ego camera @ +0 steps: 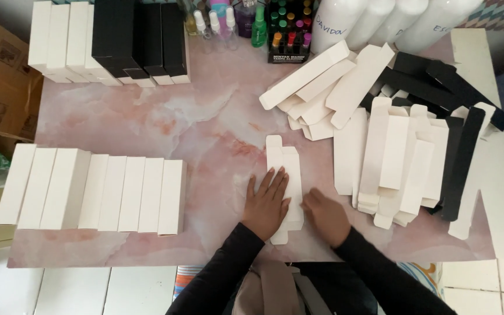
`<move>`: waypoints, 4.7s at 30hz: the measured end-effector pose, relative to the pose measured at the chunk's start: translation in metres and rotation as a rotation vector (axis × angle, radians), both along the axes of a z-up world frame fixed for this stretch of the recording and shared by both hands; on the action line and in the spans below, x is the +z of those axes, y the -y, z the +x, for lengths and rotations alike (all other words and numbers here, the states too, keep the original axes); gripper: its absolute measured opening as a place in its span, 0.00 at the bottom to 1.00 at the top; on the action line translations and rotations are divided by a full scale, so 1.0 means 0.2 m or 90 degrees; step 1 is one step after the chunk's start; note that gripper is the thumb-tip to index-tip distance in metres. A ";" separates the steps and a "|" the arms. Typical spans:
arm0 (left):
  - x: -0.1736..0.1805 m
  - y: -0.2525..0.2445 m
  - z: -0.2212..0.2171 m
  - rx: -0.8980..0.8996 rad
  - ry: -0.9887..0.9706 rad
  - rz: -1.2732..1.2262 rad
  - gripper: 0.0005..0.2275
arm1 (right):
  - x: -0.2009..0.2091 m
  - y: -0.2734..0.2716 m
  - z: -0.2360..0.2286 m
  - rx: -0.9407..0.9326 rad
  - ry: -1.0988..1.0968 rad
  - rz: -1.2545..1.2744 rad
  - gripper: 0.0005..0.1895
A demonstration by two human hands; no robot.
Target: The person folds flat white cardboard pieces into small rectangular boxes by hand. They repeatedly pick up a flat piece, fold the side flaps, tuck the ends to form a box, and place the finished box into a growing stack on the left side of the table.
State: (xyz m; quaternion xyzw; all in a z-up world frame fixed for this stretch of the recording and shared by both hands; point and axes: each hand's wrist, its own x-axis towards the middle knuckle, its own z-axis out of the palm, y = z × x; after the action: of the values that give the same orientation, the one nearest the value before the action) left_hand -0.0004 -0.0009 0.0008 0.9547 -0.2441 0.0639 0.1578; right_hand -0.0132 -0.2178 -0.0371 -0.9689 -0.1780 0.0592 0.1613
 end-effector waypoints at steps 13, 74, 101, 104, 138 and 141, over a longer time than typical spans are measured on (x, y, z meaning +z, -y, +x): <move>-0.03 0.00 0.00 0.030 -0.009 0.034 0.26 | 0.03 0.07 0.05 0.003 -0.070 0.228 0.17; 0.04 -0.18 0.07 0.062 -0.187 -0.405 0.28 | 0.18 -0.32 0.12 -0.019 0.106 0.342 0.23; 0.06 -0.11 0.06 0.035 -0.165 0.005 0.25 | -0.03 -0.15 0.73 -0.076 0.054 0.187 0.05; 0.06 -0.11 0.06 0.036 -0.156 0.000 0.25 | -0.03 -0.15 0.72 -0.059 0.022 0.179 0.04; -0.02 -0.10 0.05 0.059 -0.121 -0.004 0.27 | 0.07 -0.12 0.36 -0.001 0.029 0.279 0.18; 0.01 -0.11 0.05 0.054 -0.099 -0.028 0.26 | 0.11 -0.28 0.55 -0.021 0.079 0.238 0.10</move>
State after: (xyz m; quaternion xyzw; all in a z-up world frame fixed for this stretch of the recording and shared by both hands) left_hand 0.0089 0.0203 0.0029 0.9626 -0.1887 0.0014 0.1945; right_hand 0.0963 -0.1610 -0.0153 -0.9266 -0.1794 -0.0375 0.3283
